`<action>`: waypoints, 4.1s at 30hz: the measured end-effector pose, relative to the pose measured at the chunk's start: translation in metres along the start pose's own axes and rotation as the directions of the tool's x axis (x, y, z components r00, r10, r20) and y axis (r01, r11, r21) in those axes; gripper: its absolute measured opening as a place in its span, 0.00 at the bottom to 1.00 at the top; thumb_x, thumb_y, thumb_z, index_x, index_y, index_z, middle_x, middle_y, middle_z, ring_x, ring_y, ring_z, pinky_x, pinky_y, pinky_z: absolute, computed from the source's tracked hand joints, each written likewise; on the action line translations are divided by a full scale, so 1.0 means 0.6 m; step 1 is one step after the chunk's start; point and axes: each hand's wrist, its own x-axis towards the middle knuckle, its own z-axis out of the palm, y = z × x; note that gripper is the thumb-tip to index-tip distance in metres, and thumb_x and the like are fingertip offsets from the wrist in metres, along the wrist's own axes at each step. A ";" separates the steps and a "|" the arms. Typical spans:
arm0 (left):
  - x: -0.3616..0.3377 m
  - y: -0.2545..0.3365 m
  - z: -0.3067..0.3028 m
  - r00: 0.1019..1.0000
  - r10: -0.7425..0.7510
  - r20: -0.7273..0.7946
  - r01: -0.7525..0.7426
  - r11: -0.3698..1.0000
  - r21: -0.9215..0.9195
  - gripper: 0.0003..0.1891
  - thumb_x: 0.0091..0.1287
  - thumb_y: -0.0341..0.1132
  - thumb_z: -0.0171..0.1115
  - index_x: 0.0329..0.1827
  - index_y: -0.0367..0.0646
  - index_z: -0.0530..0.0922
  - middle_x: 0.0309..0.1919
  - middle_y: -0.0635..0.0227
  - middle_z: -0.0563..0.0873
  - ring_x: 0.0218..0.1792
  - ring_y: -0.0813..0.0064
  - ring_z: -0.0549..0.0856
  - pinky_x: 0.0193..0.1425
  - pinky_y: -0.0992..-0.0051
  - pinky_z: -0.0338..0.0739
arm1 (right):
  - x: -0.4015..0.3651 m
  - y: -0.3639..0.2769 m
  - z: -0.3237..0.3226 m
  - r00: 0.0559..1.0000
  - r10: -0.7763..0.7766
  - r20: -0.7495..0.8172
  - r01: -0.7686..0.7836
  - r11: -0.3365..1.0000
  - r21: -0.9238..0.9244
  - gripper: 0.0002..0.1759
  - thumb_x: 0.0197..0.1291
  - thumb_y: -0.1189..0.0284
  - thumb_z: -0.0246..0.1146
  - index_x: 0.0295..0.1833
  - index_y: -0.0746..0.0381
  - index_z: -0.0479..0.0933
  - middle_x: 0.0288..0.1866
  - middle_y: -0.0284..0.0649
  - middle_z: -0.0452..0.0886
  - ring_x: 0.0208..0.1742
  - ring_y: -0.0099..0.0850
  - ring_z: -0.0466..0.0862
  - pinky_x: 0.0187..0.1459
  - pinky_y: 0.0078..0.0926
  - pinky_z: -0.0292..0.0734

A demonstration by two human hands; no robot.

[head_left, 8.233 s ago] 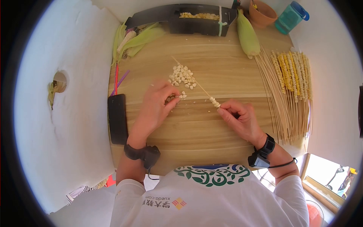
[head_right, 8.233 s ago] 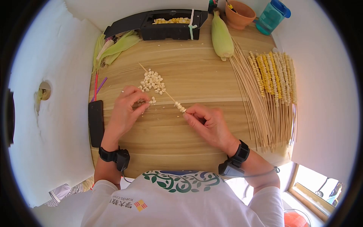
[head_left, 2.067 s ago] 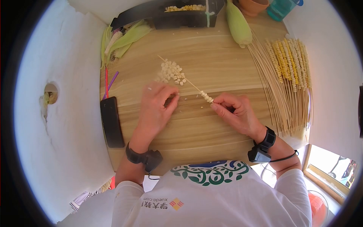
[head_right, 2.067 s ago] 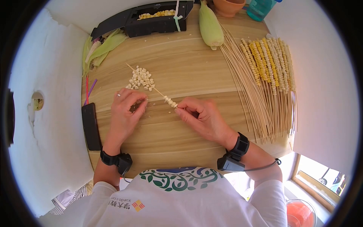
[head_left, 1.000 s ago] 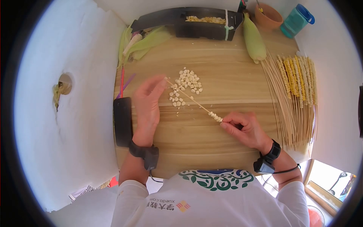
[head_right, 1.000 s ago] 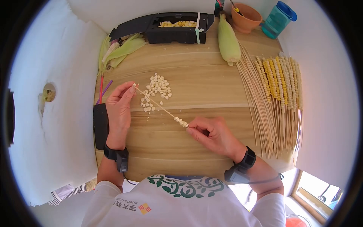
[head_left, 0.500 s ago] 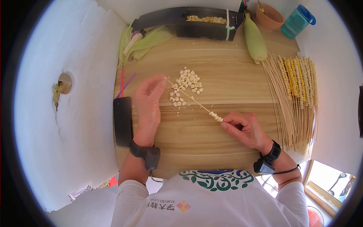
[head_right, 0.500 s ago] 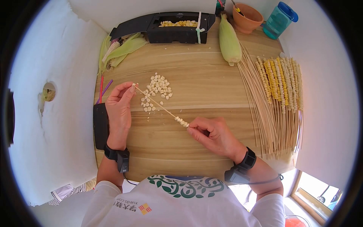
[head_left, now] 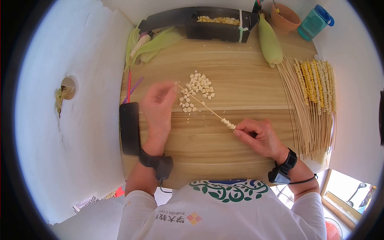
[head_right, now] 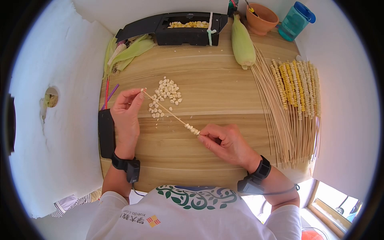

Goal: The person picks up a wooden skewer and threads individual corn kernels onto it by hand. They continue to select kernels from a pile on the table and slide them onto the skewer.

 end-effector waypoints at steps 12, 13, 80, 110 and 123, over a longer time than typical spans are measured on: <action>0.004 0.006 0.001 0.999 -0.041 0.026 0.045 0.987 -0.156 0.09 0.67 0.24 0.64 0.49 0.35 0.82 0.42 0.62 0.88 0.41 0.81 0.83 0.50 0.81 0.76 | 0.000 0.002 -0.002 1.000 -0.013 0.002 0.013 1.000 0.017 0.04 0.66 0.74 0.63 0.39 0.64 0.77 0.20 0.34 0.69 0.21 0.20 0.65 0.24 0.20 0.62; 0.005 0.005 0.000 0.998 -0.056 0.024 0.059 0.985 -0.164 0.09 0.68 0.26 0.63 0.49 0.34 0.82 0.42 0.62 0.88 0.41 0.80 0.83 0.50 0.81 0.76 | 0.000 0.002 -0.002 1.000 -0.013 0.004 0.013 1.000 0.018 0.04 0.66 0.74 0.63 0.40 0.64 0.77 0.20 0.33 0.69 0.21 0.19 0.65 0.24 0.20 0.62; -0.050 0.048 0.040 0.888 -0.297 0.350 0.371 0.914 -0.167 0.09 0.67 0.27 0.65 0.49 0.38 0.83 0.35 0.72 0.84 0.32 0.84 0.77 0.39 0.82 0.72 | -0.004 0.006 0.001 0.990 0.085 -0.116 -0.058 0.974 0.219 0.08 0.69 0.72 0.62 0.41 0.66 0.77 0.22 0.24 0.65 0.25 0.12 0.61 0.24 0.16 0.56; -0.025 0.022 0.023 0.978 0.058 0.199 -0.135 0.907 0.399 0.04 0.65 0.29 0.66 0.39 0.39 0.83 0.37 0.70 0.87 0.35 0.78 0.80 0.46 0.77 0.73 | -0.002 -0.001 -0.004 0.994 0.068 -0.085 -0.056 0.988 0.143 0.06 0.68 0.74 0.62 0.40 0.66 0.78 0.22 0.25 0.64 0.25 0.14 0.61 0.24 0.17 0.57; 0.019 -0.011 -0.020 0.910 -0.313 0.271 0.414 0.677 -0.608 0.08 0.70 0.27 0.61 0.49 0.36 0.81 0.41 0.62 0.85 0.37 0.79 0.79 0.44 0.78 0.76 | -0.002 -0.001 -0.003 0.999 0.025 0.023 -0.028 0.994 0.108 0.05 0.67 0.75 0.62 0.41 0.66 0.78 0.23 0.28 0.68 0.24 0.15 0.64 0.25 0.17 0.60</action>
